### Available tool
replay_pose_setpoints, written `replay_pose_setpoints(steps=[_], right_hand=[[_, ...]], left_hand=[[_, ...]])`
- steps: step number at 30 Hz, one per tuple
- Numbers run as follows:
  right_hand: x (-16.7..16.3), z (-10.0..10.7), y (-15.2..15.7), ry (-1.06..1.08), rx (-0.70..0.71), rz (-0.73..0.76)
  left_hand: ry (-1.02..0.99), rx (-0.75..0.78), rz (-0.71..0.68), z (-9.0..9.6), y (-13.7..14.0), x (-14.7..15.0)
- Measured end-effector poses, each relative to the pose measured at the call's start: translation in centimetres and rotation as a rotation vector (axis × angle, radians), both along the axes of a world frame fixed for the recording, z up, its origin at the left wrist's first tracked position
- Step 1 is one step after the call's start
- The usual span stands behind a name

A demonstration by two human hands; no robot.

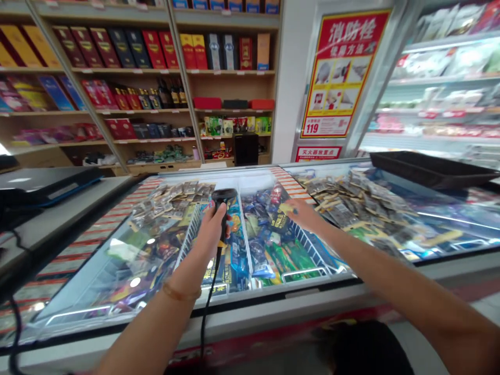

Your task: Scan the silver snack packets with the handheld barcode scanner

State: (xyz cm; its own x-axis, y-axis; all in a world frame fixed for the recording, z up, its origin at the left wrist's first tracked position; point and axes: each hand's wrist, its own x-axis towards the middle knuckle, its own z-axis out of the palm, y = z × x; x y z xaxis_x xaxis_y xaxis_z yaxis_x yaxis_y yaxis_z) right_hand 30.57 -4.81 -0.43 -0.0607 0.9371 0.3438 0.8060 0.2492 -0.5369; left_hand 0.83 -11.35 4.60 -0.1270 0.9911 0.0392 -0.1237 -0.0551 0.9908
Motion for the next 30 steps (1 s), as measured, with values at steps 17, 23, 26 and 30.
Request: replay_pose_setpoints(steps=[17,23,26,30], right_hand=[[12.4,0.1,-3.3,-0.470,-0.096,-0.601],[7.6,2.2,-1.2,-0.044,0.113,-0.369],[2.8,1.7,2.4,0.499,0.079,-0.123],[-4.0,-0.1,7.8,1.039,0.034,0.042]], left_hand=[[0.096,-0.002,-0.134,-3.5,-0.3,3.4],[0.137,0.016,-0.170,-3.6,-0.2,3.5],[0.159,0.026,-0.196,-4.1,0.0,3.4],[0.162,0.061,-0.255,-4.6,0.2,3.3]])
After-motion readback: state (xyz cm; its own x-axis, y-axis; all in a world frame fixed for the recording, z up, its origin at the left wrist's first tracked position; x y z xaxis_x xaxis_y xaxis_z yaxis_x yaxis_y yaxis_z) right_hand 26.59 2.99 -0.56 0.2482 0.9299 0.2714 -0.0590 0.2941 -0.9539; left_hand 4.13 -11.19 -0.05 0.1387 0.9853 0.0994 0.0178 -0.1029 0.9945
